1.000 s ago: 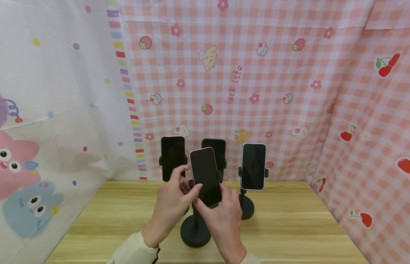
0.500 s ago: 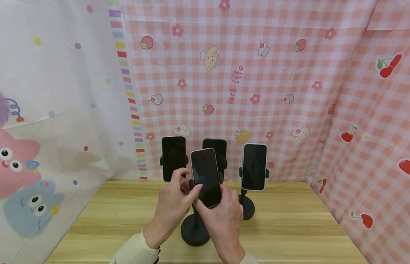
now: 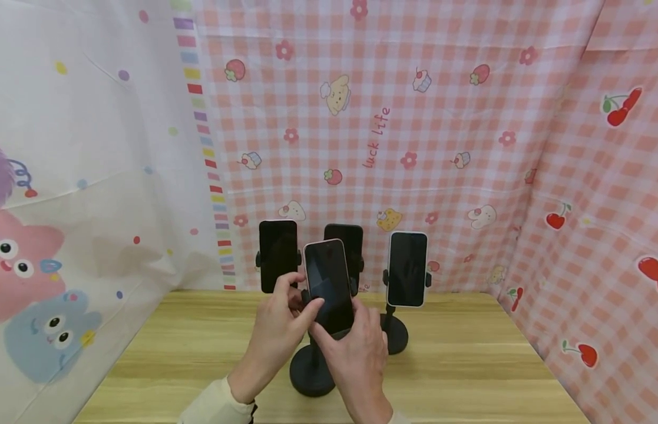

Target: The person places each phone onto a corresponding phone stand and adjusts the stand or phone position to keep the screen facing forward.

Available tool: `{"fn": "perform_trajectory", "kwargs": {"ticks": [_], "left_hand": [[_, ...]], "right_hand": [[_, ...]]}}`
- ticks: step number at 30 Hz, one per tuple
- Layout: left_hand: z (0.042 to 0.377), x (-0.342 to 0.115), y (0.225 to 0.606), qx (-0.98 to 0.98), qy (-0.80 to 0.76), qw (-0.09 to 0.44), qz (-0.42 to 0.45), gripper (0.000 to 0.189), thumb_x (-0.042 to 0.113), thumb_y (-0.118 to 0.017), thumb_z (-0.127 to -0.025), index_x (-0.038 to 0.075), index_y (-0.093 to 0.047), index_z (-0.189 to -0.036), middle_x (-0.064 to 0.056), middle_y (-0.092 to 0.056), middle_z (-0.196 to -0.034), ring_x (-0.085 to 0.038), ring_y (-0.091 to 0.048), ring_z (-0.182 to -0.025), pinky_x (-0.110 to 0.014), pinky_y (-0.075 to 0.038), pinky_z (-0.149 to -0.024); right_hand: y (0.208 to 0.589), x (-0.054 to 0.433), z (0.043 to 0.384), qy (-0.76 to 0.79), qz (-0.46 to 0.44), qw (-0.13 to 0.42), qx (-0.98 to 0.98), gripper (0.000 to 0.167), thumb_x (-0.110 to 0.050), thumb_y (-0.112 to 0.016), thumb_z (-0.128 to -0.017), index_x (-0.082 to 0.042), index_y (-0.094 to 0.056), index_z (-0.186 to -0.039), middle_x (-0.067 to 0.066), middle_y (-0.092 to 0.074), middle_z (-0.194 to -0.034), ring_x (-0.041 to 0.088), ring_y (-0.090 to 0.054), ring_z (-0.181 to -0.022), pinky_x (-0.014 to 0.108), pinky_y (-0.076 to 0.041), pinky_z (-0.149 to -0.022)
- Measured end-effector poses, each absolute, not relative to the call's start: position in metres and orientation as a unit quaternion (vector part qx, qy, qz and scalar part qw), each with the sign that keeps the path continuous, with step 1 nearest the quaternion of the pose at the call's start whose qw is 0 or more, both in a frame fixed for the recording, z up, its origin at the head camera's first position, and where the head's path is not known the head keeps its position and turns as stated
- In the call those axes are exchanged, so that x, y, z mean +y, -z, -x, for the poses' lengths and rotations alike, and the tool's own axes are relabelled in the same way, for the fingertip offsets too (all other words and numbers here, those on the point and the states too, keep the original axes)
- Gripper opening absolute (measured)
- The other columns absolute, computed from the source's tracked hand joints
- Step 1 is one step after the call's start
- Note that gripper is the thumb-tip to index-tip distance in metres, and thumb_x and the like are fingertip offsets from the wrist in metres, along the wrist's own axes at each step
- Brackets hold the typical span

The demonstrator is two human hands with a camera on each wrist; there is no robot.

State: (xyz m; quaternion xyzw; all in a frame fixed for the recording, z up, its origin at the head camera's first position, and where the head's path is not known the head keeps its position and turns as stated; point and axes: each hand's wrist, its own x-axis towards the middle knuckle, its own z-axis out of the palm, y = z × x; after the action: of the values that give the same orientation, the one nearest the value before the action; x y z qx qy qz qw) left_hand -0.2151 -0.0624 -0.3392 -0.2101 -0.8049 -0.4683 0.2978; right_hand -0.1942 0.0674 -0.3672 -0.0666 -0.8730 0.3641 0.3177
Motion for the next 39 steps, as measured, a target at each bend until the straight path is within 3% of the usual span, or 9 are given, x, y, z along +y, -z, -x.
{"fn": "perform_trajectory", "kwargs": {"ticks": [8, 18, 27, 33, 39], "left_hand": [[0.215, -0.064, 0.337, -0.801, 0.491, 0.271, 0.21, 0.052, 0.015, -0.078, -0.088, 0.001, -0.048, -0.128, 0.002, -0.069, -0.079, -0.005, -0.058, -0.059, -0.025, -0.052, -0.058], [0.216, -0.067, 0.337, -0.794, 0.508, 0.261, 0.21, 0.049, 0.014, -0.077, -0.088, 0.001, -0.049, -0.127, 0.0, -0.072, -0.084, -0.008, -0.059, -0.062, -0.026, -0.052, -0.06], [0.218, -0.07, 0.338, -0.788, 0.508, 0.266, 0.222, 0.044, 0.012, -0.075, -0.09, 0.001, -0.049, -0.124, -0.002, -0.073, -0.085, -0.007, -0.059, -0.062, -0.026, -0.052, -0.06], [0.219, -0.072, 0.339, -0.792, 0.5, 0.27, 0.222, 0.043, 0.012, -0.074, -0.09, 0.003, -0.049, -0.124, 0.0, -0.073, -0.084, -0.007, -0.059, -0.063, -0.025, -0.052, -0.06], [0.22, -0.076, 0.339, -0.794, 0.491, 0.276, 0.227, 0.042, 0.011, -0.073, -0.091, 0.005, -0.049, -0.125, 0.003, -0.07, -0.081, -0.008, -0.054, -0.059, -0.025, -0.049, -0.056]], "right_hand": [[0.368, 0.074, 0.195, -0.396, 0.053, 0.312, -0.862, 0.073, -0.056, -0.083, -0.073, -0.004, -0.066, -0.121, 0.005, -0.057, -0.096, 0.019, -0.054, -0.08, 0.036, -0.042, -0.067], [0.363, 0.083, 0.199, -0.417, 0.038, 0.33, -0.846, 0.062, -0.056, -0.073, -0.083, -0.007, -0.067, -0.12, 0.005, -0.061, -0.099, 0.014, -0.056, -0.078, 0.032, -0.042, -0.062], [0.355, 0.092, 0.207, -0.446, -0.011, 0.334, -0.831, 0.048, -0.038, -0.071, -0.092, -0.004, -0.064, -0.125, 0.006, -0.063, -0.102, 0.018, -0.06, -0.081, 0.034, -0.047, -0.068], [0.349, 0.097, 0.211, -0.467, -0.053, 0.302, -0.829, 0.047, -0.035, -0.067, -0.096, -0.005, -0.061, -0.131, 0.006, -0.063, -0.105, 0.015, -0.06, -0.082, 0.033, -0.05, -0.07], [0.345, 0.099, 0.216, -0.478, -0.072, 0.28, -0.829, 0.042, -0.034, -0.065, -0.097, -0.007, -0.064, -0.128, 0.005, -0.065, -0.103, 0.016, -0.06, -0.083, 0.034, -0.051, -0.072]]}}
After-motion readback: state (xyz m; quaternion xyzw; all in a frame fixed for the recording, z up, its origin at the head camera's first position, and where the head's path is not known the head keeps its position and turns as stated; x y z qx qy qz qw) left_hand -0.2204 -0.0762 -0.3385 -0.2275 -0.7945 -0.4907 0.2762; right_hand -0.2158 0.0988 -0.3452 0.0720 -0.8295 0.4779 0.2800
